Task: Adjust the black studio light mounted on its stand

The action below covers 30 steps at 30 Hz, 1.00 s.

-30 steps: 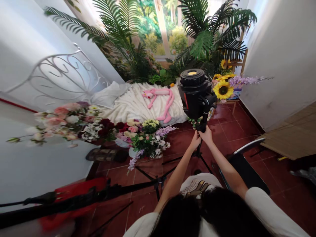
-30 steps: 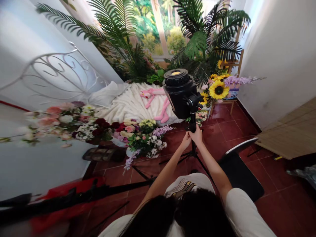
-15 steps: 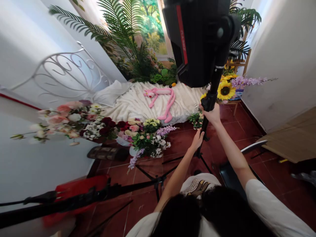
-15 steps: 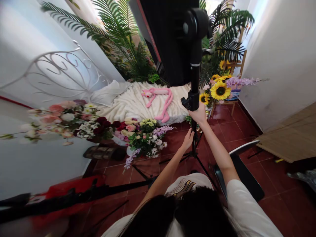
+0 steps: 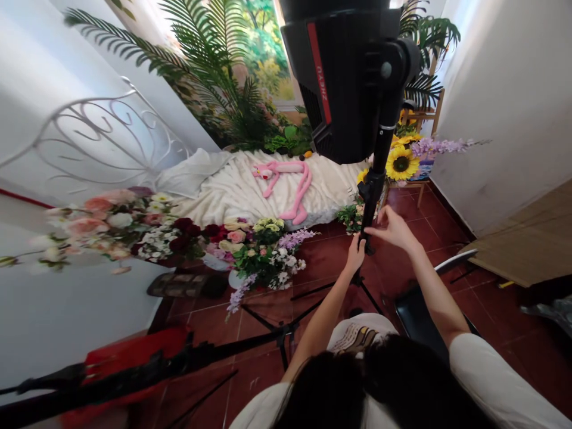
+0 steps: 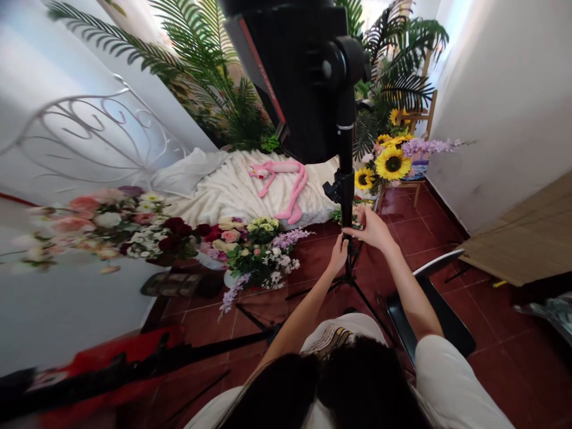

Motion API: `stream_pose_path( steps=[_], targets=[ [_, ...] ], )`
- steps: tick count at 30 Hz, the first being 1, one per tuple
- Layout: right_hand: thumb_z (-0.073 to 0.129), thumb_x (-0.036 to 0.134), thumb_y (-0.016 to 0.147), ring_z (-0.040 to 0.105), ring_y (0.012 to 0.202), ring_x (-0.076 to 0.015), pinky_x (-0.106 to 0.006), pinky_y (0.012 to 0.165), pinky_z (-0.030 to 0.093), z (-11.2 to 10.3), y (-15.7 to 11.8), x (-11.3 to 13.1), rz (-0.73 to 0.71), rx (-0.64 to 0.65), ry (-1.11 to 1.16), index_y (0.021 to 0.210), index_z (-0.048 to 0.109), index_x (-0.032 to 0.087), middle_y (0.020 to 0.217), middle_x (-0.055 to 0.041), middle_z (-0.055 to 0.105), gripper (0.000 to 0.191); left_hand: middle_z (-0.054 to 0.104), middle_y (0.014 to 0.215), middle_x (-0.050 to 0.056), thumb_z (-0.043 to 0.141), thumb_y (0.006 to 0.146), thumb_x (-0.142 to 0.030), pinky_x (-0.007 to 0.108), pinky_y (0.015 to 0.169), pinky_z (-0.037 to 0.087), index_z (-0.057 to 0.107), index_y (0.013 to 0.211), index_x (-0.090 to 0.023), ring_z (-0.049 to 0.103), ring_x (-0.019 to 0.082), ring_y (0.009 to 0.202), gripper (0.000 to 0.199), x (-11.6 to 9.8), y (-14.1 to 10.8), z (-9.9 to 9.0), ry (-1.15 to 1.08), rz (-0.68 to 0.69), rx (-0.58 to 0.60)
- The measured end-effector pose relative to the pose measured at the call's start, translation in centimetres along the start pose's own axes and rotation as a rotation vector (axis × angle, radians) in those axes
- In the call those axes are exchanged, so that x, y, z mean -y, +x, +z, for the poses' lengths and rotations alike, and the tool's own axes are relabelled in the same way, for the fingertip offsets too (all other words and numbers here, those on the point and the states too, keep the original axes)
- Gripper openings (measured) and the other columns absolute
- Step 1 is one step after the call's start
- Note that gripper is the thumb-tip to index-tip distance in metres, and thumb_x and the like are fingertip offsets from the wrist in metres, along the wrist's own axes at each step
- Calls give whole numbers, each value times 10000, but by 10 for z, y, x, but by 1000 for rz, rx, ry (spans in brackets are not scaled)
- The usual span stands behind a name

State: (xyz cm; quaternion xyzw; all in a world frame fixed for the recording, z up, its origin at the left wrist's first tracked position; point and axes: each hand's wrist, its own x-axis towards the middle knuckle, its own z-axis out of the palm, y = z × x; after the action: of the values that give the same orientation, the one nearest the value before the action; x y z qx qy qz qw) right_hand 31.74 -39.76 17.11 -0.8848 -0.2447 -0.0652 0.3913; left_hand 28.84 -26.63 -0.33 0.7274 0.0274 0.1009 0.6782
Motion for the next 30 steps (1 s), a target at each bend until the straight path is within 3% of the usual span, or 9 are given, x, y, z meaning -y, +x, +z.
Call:
stream_pose_path(
  steps=[4,9,21,26,30],
  targets=[
    [672,583,698,533,679,-156,-241,562,351,20,-50,-33,68,215,-253,782,443,214,752,-7,574,442,587,1238,127,413,890,-509,371,1055,359,514,1240,-163,511,215,1208,502,1,1,1,-8,-6,10],
    [543,549,827,517,672,-143,-229,533,286,53,-83,-47,146,204,-328,751,419,215,746,-4,563,364,598,1216,123,395,895,-511,354,1024,386,511,1236,-169,533,205,1171,497,2,1,0,2,-7,20],
    [337,553,928,564,707,-163,-242,564,304,85,-99,-61,274,145,-237,799,520,221,774,-22,592,400,600,1184,120,370,891,-541,330,972,424,513,1208,-167,569,188,1086,511,2,1,-1,5,30,43],
    [227,527,955,615,713,-208,-259,588,344,109,-105,-64,417,25,-92,863,595,236,748,-51,651,478,607,1154,114,360,901,-521,326,959,426,509,1205,-169,575,184,1053,489,2,1,-1,15,34,39],
    [186,550,945,610,634,-215,-273,575,347,125,-103,-66,480,-59,-92,677,582,217,637,-82,632,583,613,1137,99,378,900,-513,316,958,428,506,1213,-175,578,176,1041,478,2,1,0,20,18,32]
  ],
)
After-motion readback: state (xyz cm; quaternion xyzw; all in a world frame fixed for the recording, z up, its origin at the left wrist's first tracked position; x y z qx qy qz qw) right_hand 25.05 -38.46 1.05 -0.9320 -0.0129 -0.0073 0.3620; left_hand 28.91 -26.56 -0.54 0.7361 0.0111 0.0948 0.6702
